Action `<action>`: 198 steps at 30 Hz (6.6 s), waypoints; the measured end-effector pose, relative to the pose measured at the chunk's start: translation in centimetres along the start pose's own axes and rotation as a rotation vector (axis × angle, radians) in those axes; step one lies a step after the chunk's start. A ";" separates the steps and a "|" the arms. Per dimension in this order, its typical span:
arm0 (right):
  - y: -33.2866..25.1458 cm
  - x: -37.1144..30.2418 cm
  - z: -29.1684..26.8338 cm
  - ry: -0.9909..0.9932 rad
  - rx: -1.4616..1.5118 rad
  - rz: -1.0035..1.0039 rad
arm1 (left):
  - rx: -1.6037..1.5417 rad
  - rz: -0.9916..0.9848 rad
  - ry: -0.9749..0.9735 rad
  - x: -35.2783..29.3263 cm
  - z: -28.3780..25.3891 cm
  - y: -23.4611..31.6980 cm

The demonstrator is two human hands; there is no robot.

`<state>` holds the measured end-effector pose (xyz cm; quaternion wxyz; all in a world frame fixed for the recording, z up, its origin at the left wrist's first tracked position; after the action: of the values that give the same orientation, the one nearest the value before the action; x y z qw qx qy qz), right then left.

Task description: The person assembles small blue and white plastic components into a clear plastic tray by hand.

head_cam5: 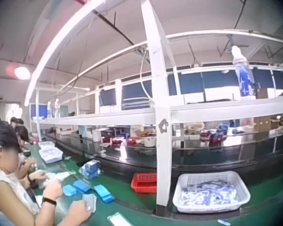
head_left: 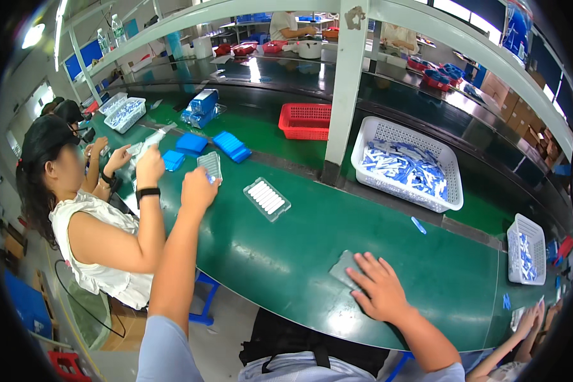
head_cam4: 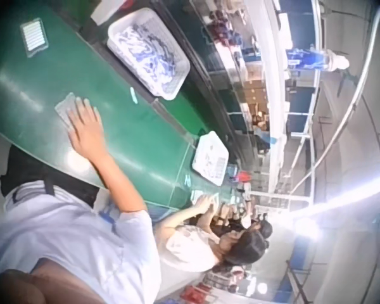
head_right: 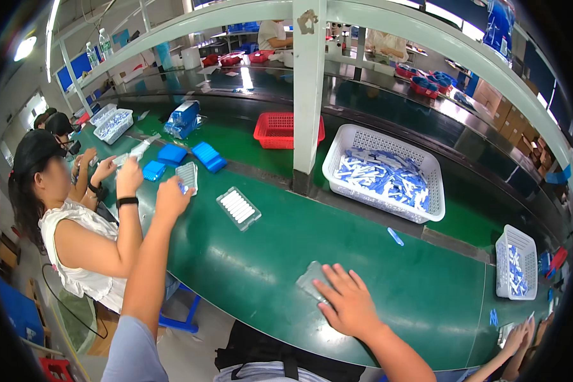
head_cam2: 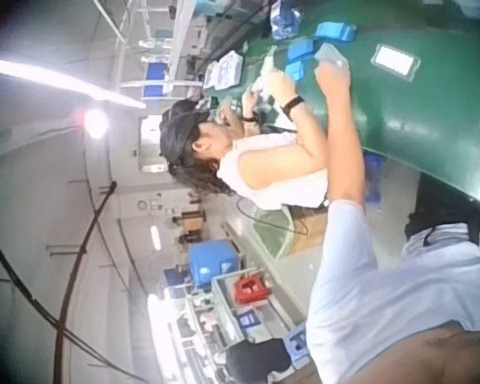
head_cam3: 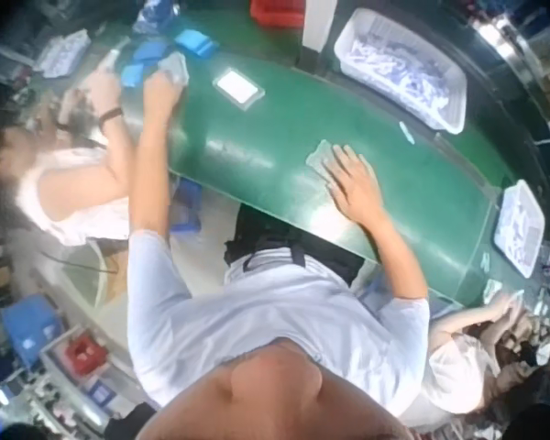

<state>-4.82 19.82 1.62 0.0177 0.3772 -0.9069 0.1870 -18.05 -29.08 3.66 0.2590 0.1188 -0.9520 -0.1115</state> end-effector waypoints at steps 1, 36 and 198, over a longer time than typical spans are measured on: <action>1.0 -0.6 -0.2 0.077 0.032 0.120 | 0.084 -0.078 -0.074 2.1 0.7 -0.2; 4.0 -1.8 -2.9 0.286 0.071 0.319 | 0.024 0.078 -0.699 -17.0 -7.3 15.3; 9.6 -12.0 -10.2 0.243 0.008 0.737 | -1.176 0.082 -0.682 -19.2 -2.4 23.1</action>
<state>-3.98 37.69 5.93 0.0550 0.0011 -0.9722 0.2278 -4.63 -2.11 3.07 -0.0302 -0.1196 -0.7653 -0.6317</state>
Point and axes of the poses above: each hand's wrist, its own x-axis towards the middle knuckle, its own z-axis out of the palm, y = z × x, the point moved 2 cm from there along x, towards the middle knuckle, and after that the axes turned 4 degrees about z, right-handed, at the moved point
